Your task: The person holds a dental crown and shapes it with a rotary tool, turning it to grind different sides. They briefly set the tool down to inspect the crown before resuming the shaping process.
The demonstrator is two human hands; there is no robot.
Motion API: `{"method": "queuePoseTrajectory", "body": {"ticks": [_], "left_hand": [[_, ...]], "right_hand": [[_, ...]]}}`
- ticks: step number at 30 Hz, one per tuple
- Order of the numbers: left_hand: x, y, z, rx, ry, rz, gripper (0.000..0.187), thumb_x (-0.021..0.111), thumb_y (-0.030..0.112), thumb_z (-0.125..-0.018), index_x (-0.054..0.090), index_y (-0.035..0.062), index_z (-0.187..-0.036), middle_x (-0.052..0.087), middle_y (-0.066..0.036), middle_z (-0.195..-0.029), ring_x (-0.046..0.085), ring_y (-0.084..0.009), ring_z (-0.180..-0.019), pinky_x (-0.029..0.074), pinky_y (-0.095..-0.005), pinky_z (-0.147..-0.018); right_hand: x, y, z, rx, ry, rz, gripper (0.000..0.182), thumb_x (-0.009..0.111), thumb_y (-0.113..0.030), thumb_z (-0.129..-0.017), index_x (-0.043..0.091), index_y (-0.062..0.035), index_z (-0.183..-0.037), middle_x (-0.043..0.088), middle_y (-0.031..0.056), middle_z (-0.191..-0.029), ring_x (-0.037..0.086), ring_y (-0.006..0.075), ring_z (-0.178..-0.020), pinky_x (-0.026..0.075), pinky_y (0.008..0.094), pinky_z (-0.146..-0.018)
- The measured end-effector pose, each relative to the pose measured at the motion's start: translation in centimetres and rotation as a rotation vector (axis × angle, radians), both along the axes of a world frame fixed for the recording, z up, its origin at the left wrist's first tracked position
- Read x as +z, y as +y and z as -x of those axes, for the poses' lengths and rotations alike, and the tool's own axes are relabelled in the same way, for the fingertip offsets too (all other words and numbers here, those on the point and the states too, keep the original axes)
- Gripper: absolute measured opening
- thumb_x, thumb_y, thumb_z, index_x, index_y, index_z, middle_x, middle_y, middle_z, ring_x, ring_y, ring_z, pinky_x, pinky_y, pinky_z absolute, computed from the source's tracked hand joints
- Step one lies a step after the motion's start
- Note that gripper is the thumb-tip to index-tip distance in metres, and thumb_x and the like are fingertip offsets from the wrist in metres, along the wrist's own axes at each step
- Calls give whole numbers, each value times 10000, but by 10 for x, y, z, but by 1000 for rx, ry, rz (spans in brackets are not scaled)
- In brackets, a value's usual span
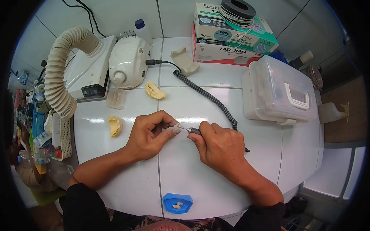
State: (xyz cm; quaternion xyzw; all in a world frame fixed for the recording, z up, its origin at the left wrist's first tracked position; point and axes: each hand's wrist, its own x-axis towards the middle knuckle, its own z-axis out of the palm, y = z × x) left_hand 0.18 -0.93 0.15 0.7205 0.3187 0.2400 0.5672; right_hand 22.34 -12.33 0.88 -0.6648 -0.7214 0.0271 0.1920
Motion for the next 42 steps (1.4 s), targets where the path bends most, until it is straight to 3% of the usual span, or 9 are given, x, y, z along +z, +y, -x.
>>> {"method": "queuePoseTrajectory", "body": {"ticks": [32,42], "left_hand": [[-3,0,-1,6,-20,-47,141,825,100,-1001,758,-8,-1062,772,-26,-894,446,-17,-606,336,-230,-540],[-13,3,-1,31,-121,-35,187,791,18,-964,710,17,-1132,785,-37,-1052,664,-44,-839,428,-207,-608]], "right_hand": [[4,1,0,-9,8,17,419,717,-421,-1089,595,-85,-870,604,77,-630,581,299,-454,420,425,-441],[1,2,-2,-7,26,12,410,712,-417,-1092,608,-82,-881,625,88,-625,604,318,-477,429,448,-454]]}}
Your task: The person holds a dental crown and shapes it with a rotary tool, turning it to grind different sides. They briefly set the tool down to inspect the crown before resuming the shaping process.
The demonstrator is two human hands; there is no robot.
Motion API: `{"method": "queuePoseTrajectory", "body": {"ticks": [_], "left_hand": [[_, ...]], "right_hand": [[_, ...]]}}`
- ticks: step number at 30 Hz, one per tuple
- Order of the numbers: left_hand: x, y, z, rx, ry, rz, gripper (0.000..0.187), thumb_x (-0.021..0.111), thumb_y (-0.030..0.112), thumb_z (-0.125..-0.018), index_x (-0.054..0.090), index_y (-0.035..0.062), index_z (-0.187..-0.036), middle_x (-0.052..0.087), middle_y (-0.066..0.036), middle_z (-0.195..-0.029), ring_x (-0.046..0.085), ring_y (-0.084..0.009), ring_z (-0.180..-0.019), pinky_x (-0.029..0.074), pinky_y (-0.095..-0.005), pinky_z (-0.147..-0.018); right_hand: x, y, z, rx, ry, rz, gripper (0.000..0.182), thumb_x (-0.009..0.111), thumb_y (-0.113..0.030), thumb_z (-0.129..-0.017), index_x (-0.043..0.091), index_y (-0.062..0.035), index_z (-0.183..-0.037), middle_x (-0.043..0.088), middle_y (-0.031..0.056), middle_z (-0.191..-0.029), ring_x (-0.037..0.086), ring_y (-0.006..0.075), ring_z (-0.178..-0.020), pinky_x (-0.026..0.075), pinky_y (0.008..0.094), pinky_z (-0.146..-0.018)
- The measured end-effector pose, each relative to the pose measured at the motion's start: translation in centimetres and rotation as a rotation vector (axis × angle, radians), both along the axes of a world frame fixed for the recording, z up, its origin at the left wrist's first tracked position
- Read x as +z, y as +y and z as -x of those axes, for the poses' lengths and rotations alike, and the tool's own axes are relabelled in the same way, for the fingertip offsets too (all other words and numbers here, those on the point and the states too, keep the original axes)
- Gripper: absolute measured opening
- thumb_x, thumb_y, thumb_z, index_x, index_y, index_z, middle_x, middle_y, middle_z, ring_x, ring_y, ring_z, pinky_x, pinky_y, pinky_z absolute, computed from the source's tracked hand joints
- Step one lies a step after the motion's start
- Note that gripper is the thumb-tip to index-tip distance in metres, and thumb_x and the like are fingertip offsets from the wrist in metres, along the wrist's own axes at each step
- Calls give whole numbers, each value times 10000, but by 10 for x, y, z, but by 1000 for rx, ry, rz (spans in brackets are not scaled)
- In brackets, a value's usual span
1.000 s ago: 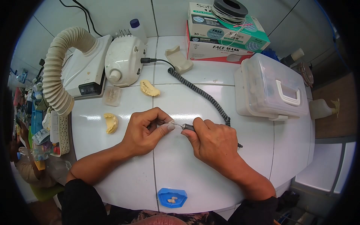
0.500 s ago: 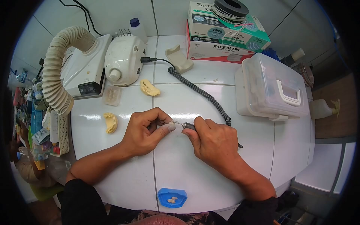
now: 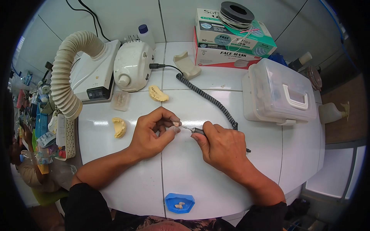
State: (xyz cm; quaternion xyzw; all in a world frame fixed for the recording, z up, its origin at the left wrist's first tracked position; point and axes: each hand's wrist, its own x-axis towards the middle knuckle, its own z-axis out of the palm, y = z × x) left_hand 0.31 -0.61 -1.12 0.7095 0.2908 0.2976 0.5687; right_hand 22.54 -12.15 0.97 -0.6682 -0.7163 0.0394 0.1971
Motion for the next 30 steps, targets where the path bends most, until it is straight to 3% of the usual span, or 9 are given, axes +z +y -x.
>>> {"method": "queuePoseTrajectory", "body": {"ticks": [17,20,30], "left_hand": [[3,0,1,-22,33,32,180,827,36,-953,710,26,-1089,807,-82,-1126,685,-49,-879,465,-207,-625],[4,1,3,-43,46,44,183,823,37,-970,700,27,-1105,794,-74,-1125,696,-53,-908,502,-215,-677],[-2,5,9,28,-390,287,164,694,81,-1103,638,12,-1241,733,-105,-1116,741,-147,-941,587,-277,-838]], "right_hand": [[4,-1,1,12,-16,10,399,730,-409,-1078,614,-83,-878,628,89,-630,602,318,-475,437,450,-458],[3,-1,1,10,-21,16,401,736,-405,-1073,609,-81,-873,625,88,-628,600,315,-474,435,448,-458],[5,0,1,20,-25,43,351,762,-338,-1053,592,-79,-888,616,81,-634,588,302,-475,437,420,-471]]}}
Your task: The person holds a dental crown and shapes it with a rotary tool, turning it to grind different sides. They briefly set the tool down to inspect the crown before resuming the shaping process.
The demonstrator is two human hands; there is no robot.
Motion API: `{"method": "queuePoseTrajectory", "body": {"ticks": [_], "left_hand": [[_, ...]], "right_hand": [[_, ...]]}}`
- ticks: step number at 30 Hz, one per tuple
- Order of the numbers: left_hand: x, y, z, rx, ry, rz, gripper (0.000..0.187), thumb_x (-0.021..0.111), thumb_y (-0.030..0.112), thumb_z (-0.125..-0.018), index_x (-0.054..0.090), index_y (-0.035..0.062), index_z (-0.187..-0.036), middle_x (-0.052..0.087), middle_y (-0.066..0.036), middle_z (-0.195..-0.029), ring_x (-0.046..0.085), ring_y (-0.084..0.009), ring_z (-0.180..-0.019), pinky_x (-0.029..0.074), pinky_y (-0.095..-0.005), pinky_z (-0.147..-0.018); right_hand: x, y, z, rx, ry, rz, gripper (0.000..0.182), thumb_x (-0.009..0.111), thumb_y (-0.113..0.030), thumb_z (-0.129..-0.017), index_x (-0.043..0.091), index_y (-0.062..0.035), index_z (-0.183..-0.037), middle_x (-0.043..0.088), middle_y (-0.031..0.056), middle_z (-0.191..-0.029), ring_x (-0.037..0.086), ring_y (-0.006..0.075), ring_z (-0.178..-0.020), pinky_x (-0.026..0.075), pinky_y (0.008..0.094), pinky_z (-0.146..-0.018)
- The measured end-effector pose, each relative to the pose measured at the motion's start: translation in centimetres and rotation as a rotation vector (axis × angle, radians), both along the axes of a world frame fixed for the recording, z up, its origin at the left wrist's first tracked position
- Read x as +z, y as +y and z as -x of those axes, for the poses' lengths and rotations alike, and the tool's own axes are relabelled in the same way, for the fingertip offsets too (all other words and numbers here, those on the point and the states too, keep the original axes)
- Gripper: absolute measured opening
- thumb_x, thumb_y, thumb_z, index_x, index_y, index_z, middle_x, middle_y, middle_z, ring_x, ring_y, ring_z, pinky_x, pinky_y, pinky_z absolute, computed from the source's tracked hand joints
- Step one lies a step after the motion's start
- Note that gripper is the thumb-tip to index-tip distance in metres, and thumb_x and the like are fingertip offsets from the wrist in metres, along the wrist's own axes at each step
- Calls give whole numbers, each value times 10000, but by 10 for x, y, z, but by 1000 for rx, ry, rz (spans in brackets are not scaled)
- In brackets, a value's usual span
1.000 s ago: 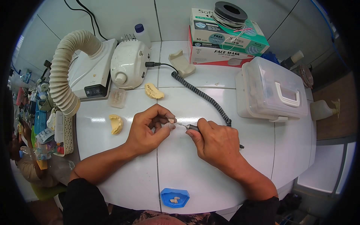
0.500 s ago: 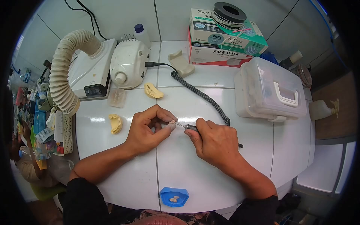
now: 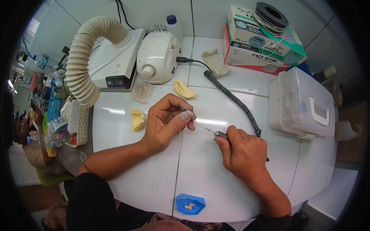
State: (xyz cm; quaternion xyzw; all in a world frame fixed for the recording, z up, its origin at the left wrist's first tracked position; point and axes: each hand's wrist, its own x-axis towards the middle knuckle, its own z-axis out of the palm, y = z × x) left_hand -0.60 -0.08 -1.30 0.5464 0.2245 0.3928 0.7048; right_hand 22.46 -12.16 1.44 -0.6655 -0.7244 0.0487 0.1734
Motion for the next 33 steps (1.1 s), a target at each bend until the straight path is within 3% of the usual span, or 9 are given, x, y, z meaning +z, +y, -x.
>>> {"method": "queuePoseTrajectory", "body": {"ticks": [3,6,15,18,21,33], "left_hand": [[5,1,-2,-23,50,74,218,699,81,-1103,649,-7,-1297,731,-119,-1156,737,-154,-980,605,-294,-863],[-1,-2,-5,-45,88,-9,261,695,66,-1109,669,-24,-1352,730,-124,-1189,731,-156,-1039,618,-305,-893],[1,-3,-6,-106,194,-23,301,710,34,-1098,687,-43,-1388,733,-110,-1230,720,-144,-1086,616,-318,-978],[1,-5,-7,-79,226,-88,314,741,70,-1085,706,-46,-1374,753,-96,-1152,708,-113,-992,576,-269,-896],[3,-2,-4,-143,305,-78,339,725,-2,-1073,684,-46,-1406,735,-115,-1245,719,-144,-1131,611,-301,-992],[5,-4,-5,-105,410,-238,311,747,-22,-1042,746,-34,-1353,742,-119,-1240,731,-155,-1108,598,-291,-959]], "right_hand": [[3,1,1,-2,-2,10,355,762,-344,-1053,594,-78,-889,618,81,-636,599,303,-480,442,417,-473],[2,0,0,1,-4,11,356,762,-350,-1054,599,-77,-893,624,81,-637,609,302,-483,448,419,-474],[2,0,0,-2,1,17,364,754,-370,-1062,611,-73,-906,635,86,-640,615,304,-475,442,432,-461],[1,-1,-1,-2,10,2,368,744,-375,-1070,610,-74,-906,631,87,-637,610,306,-473,437,436,-459],[0,-1,-1,-13,27,-13,369,735,-375,-1077,610,-73,-906,625,87,-632,605,308,-472,433,437,-456],[-1,-1,-1,-28,30,-22,410,718,-420,-1088,618,-73,-895,631,95,-630,606,313,-470,435,444,-450]]}}
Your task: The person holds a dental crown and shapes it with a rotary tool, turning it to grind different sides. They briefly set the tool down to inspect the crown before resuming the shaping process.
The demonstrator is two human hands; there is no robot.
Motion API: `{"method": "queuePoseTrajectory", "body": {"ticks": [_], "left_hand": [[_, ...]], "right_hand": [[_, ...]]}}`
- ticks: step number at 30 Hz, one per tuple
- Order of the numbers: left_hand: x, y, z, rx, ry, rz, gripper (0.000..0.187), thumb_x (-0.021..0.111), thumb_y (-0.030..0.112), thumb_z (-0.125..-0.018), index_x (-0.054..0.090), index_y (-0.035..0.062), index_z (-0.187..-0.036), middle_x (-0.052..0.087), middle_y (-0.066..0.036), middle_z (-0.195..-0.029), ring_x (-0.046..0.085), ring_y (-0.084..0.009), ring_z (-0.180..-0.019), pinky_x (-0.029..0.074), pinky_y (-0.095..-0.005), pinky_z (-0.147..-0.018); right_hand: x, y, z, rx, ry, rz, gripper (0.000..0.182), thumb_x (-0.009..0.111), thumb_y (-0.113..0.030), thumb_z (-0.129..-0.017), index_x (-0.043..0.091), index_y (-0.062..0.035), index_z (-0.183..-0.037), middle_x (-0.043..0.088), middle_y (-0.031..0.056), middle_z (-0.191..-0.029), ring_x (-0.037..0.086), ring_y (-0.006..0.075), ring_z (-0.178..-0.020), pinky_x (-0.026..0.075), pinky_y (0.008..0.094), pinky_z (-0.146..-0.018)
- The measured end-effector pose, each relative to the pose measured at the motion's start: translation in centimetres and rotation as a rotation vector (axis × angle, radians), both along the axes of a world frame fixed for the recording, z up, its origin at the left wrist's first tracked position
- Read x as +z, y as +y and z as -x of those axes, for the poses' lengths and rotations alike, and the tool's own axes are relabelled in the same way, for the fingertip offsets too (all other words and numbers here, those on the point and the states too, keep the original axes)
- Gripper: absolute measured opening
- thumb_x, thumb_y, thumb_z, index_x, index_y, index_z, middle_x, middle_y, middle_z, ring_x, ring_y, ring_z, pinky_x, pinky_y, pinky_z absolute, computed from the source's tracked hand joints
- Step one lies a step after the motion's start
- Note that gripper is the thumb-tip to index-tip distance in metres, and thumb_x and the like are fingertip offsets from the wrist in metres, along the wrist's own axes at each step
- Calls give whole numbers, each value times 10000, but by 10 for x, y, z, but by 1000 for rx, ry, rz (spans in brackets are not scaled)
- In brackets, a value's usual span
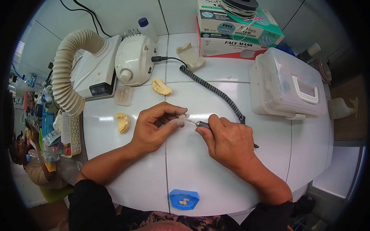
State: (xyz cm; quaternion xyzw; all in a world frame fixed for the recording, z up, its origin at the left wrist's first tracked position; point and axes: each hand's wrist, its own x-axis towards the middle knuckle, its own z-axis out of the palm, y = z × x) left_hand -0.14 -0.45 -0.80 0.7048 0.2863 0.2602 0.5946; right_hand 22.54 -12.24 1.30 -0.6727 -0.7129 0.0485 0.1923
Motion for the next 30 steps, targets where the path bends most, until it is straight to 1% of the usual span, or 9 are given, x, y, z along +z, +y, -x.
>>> {"method": "queuePoseTrajectory", "body": {"ticks": [6,15,18,30], "left_hand": [[-1,0,0,-12,-14,1,291,758,-12,-1037,761,-27,-1327,743,-115,-1232,732,-150,-1100,594,-283,-948],[-2,1,1,-31,-26,-23,306,753,-23,-1031,762,-24,-1337,743,-123,-1247,739,-165,-1129,601,-297,-976],[-6,-1,-3,25,-94,-70,295,738,-30,-1007,804,17,-1291,779,-89,-1113,717,-114,-919,576,-267,-801],[-5,-1,-2,14,-57,-109,269,723,-34,-1006,813,1,-1258,796,-102,-1089,733,-120,-901,583,-276,-787]], "right_hand": [[-2,0,0,3,-2,-18,414,719,-422,-1087,614,-72,-891,630,99,-628,608,317,-470,439,452,-450],[-2,0,0,2,-10,-7,420,722,-435,-1083,615,-78,-888,635,96,-634,611,317,-473,443,452,-450],[-1,0,0,4,-22,-5,421,721,-439,-1083,616,-79,-891,637,95,-636,615,316,-476,444,452,-451],[2,-1,2,10,-68,41,426,714,-457,-1081,623,-81,-903,640,99,-672,635,328,-506,473,462,-473]]}}
